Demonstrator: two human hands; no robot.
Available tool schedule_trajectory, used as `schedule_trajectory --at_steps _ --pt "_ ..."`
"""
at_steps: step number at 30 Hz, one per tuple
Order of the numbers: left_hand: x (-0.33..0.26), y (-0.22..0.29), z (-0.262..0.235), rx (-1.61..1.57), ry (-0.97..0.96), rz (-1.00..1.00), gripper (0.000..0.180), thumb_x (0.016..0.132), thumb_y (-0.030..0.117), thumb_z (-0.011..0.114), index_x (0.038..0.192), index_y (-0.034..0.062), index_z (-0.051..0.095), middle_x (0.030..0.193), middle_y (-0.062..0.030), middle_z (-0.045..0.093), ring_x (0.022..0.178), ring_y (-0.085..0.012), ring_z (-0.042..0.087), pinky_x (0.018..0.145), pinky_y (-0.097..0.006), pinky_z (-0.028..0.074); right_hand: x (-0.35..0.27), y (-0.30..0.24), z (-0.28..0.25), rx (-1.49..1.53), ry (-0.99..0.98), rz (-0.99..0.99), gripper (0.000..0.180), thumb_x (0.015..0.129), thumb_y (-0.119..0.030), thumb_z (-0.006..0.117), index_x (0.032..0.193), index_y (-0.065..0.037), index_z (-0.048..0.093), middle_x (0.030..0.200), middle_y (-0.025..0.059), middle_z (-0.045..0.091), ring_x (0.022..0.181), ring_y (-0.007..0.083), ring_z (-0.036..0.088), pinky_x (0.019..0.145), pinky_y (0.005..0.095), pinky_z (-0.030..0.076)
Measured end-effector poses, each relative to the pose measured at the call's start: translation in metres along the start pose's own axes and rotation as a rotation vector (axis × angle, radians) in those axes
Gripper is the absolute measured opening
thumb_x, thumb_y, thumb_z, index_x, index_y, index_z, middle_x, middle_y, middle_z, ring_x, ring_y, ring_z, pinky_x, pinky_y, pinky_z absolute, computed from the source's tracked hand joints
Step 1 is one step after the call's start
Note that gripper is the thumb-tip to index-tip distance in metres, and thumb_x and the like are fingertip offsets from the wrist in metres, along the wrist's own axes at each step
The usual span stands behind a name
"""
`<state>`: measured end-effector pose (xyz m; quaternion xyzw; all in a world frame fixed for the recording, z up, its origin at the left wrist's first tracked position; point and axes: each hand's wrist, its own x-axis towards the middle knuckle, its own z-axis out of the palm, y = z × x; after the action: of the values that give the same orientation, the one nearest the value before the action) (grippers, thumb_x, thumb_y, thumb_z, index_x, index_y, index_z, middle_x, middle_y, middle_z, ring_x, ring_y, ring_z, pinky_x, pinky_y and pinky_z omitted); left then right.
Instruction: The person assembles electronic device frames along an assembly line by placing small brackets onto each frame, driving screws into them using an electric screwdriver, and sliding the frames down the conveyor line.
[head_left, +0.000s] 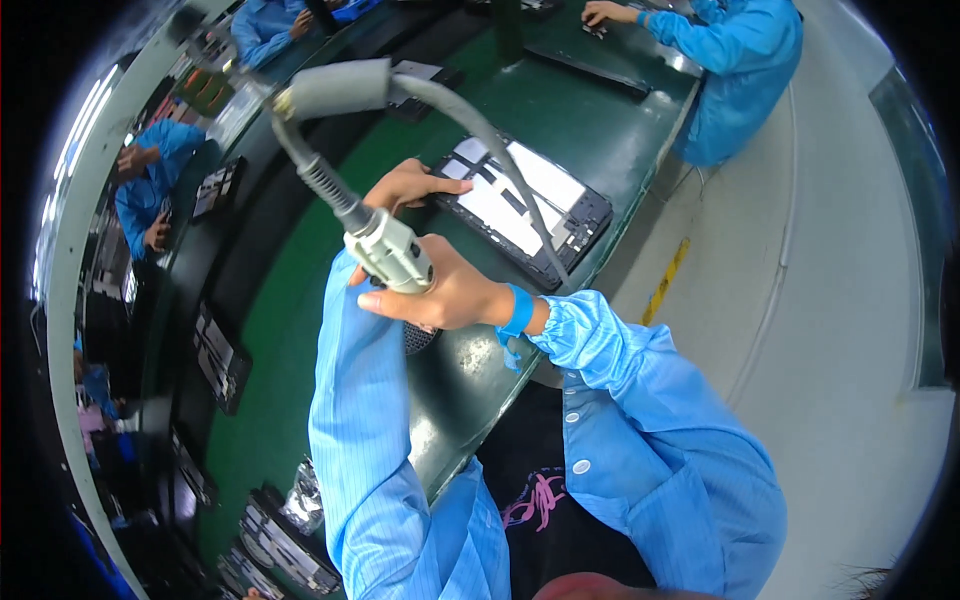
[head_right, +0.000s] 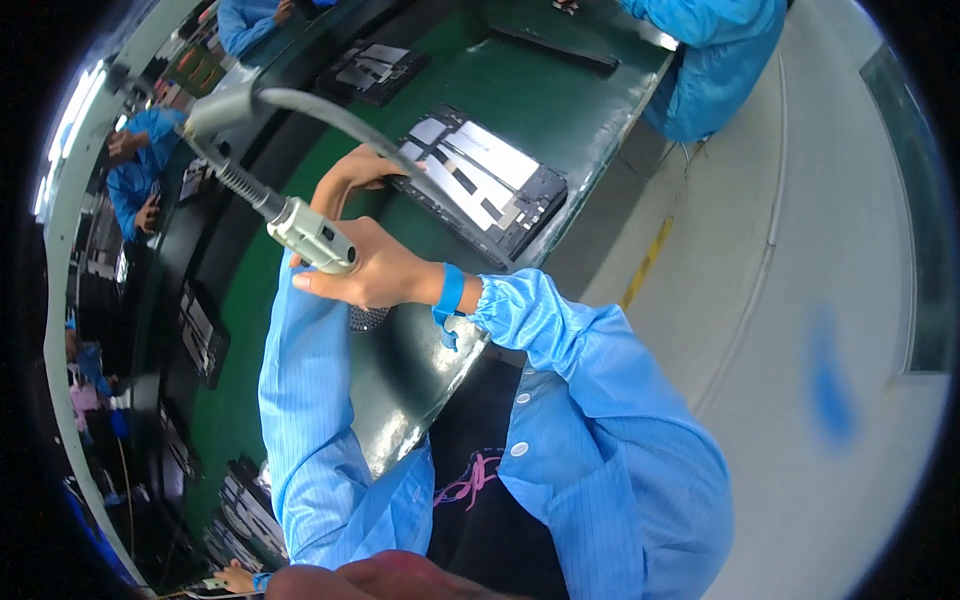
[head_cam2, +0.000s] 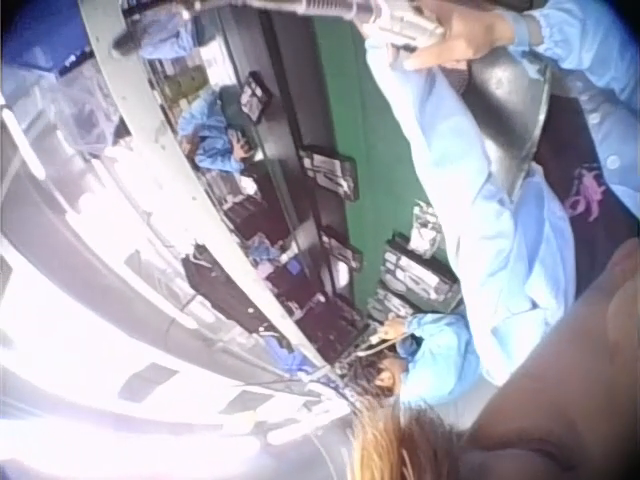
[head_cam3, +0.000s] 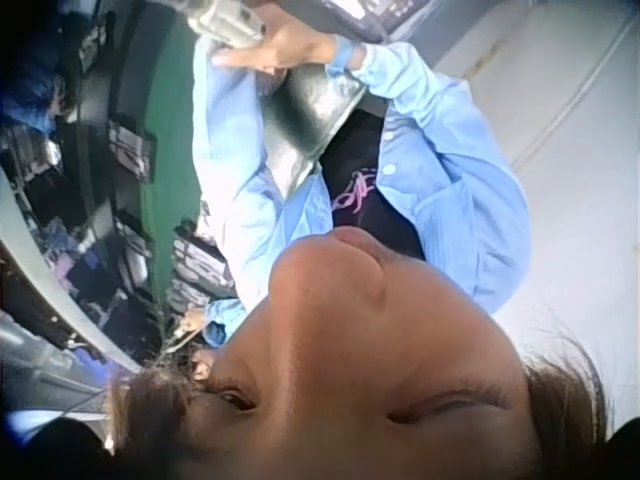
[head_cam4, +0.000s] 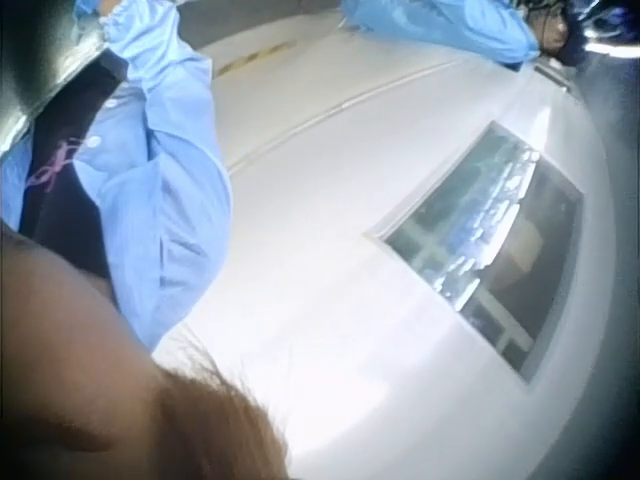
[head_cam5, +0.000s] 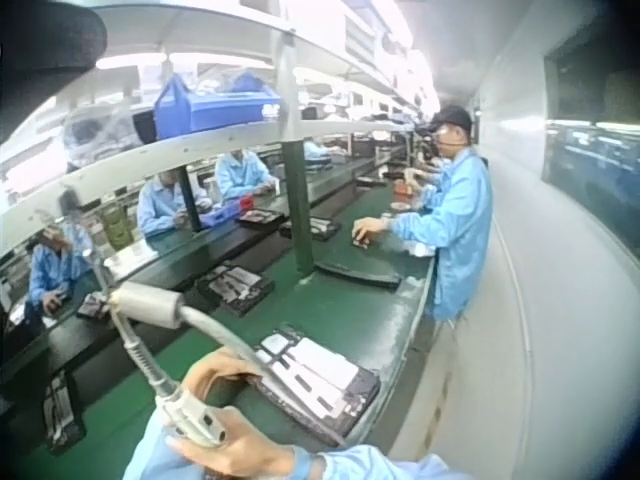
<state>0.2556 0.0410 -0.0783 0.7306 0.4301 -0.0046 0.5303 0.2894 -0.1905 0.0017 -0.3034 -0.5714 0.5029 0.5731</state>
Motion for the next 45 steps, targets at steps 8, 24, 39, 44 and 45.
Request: schedule_trajectory --at_steps 8,24,39,44,45 --pt "-0.059 0.017 -0.019 -0.768 0.428 0.294 0.031 0.081 0.017 0.081 0.102 -0.0014 0.067 0.093 -0.0082 0.070 0.078 -0.0172 0.067 0.065 -0.029 0.053 -0.015 -0.013 0.007 0.132 -0.028 0.055 0.022 0.088 -0.019 0.073 0.102 -0.003 0.066 0.067 0.0030 0.064 0.048 0.0069 0.055 0.045 0.0248 0.044" --pt "-0.404 -0.203 -0.037 -0.855 0.825 0.045 0.040 0.082 0.014 0.079 0.115 -0.0023 0.064 0.106 -0.0108 0.070 0.095 -0.0188 0.068 0.087 -0.034 0.055 0.011 0.018 0.030 0.244 0.062 0.060 0.020 0.091 -0.009 0.062 0.103 0.006 0.064 0.053 0.0022 0.046 0.039 0.0106 0.043 0.039 0.0267 0.037" --pt "-0.352 -0.186 0.101 -0.351 1.445 -0.058 0.038 0.089 0.027 0.067 0.115 0.0021 0.057 0.091 -0.0156 0.066 0.078 -0.0239 0.062 0.074 -0.035 0.050 0.038 0.035 0.079 0.165 0.054 0.003 0.024 0.091 -0.010 0.059 0.104 0.010 0.059 0.050 0.0025 0.040 0.038 0.0125 0.039 0.038 0.0296 0.036" --pt "-0.373 -0.180 0.118 0.334 1.528 -0.211 0.039 0.088 0.030 0.069 0.112 -0.0002 0.061 0.100 -0.0167 0.062 0.089 -0.0322 0.058 0.085 -0.040 0.047 0.045 0.041 0.085 0.136 0.027 0.011 0.023 0.091 -0.010 0.059 0.104 0.009 0.059 0.051 0.0019 0.038 0.039 0.0124 0.039 0.040 0.0304 0.036" --pt "-0.386 -0.171 0.116 0.410 1.583 -0.192 0.037 0.088 0.029 0.069 0.109 0.0000 0.062 0.101 -0.0164 0.060 0.091 -0.0327 0.057 0.085 -0.041 0.047 0.045 0.041 0.081 0.129 0.026 0.006 0.024 0.091 -0.010 0.059 0.104 0.009 0.059 0.051 0.0020 0.038 0.040 0.0124 0.039 0.040 0.0303 0.036"
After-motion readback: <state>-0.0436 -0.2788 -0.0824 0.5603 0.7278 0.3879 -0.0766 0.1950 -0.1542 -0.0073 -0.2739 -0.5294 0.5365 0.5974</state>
